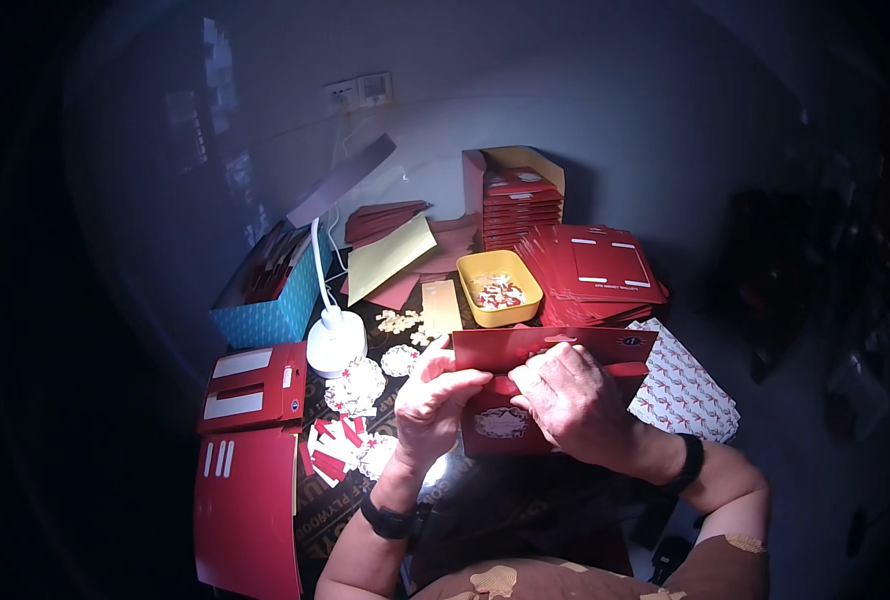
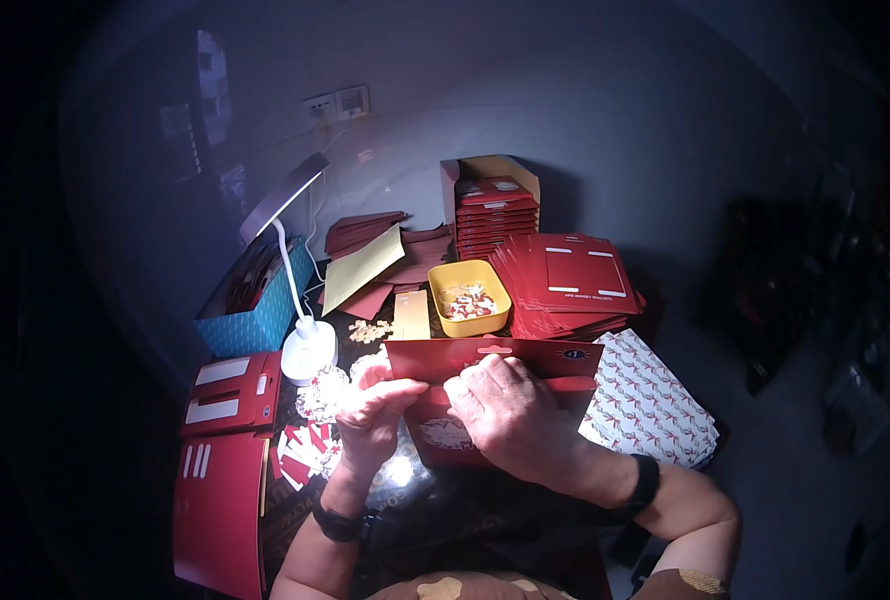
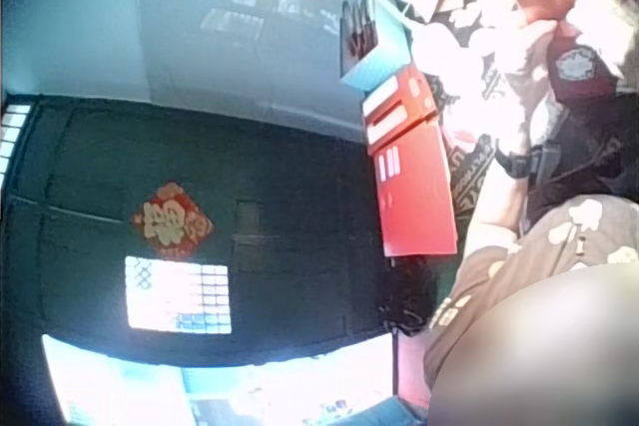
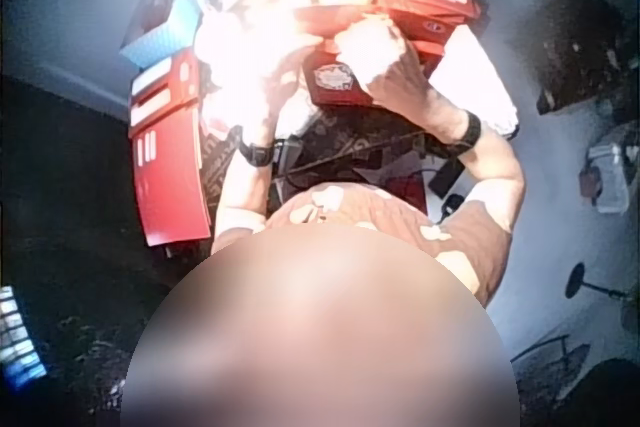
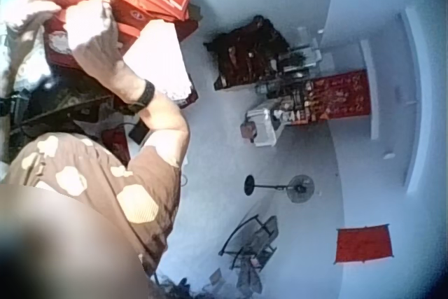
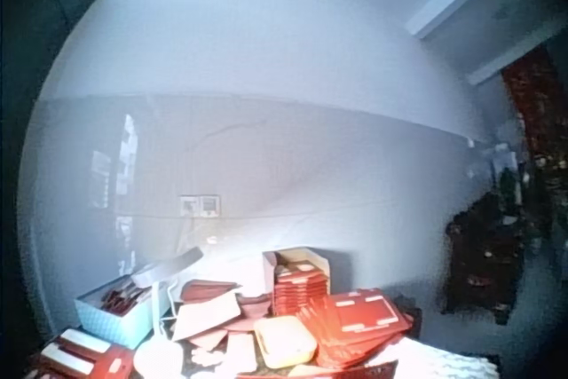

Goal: Placing stickers or cards into red gift wallets at a packaging workstation.

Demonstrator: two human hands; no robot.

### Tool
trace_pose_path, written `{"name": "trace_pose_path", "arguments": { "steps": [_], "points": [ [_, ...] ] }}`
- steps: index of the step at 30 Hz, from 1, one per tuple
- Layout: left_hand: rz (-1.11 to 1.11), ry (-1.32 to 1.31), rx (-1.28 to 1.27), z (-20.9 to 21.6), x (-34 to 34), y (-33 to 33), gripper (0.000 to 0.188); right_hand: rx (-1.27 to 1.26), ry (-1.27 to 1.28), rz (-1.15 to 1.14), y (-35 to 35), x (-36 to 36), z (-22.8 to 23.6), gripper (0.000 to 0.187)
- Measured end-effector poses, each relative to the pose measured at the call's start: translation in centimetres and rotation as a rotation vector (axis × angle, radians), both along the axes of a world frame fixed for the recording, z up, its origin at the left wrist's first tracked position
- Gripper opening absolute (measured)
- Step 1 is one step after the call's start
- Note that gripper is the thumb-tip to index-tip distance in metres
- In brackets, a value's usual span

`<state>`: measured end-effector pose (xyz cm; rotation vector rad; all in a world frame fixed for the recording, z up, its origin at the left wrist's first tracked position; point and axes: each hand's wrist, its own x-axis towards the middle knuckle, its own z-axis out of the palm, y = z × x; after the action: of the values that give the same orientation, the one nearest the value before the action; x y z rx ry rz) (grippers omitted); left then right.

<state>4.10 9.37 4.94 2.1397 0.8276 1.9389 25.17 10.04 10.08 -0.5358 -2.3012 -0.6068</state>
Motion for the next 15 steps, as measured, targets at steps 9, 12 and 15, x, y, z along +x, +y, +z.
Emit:
{"name": "trace_pose_path", "arguments": {
  "steps": [9, 12, 15],
  "points": [
    [-0.023, -0.042, -0.020, 0.59, 0.48, -0.15, 0.019, -0.003, 0.001, 0.006, 0.20, 0.19, -0.01, 0.029],
    [-0.046, -0.048, -0.075, 0.28, 0.24, -0.44, 0.022, 0.000, -0.026, -0.012, -0.03, 0.09, 0.14, 0.025],
    [-0.013, -0.054, -0.103, -0.03, 0.30, -0.12, 0.021, -0.014, -0.035, -0.041, -0.39, -0.35, 0.62, 0.026]
  ]
}}
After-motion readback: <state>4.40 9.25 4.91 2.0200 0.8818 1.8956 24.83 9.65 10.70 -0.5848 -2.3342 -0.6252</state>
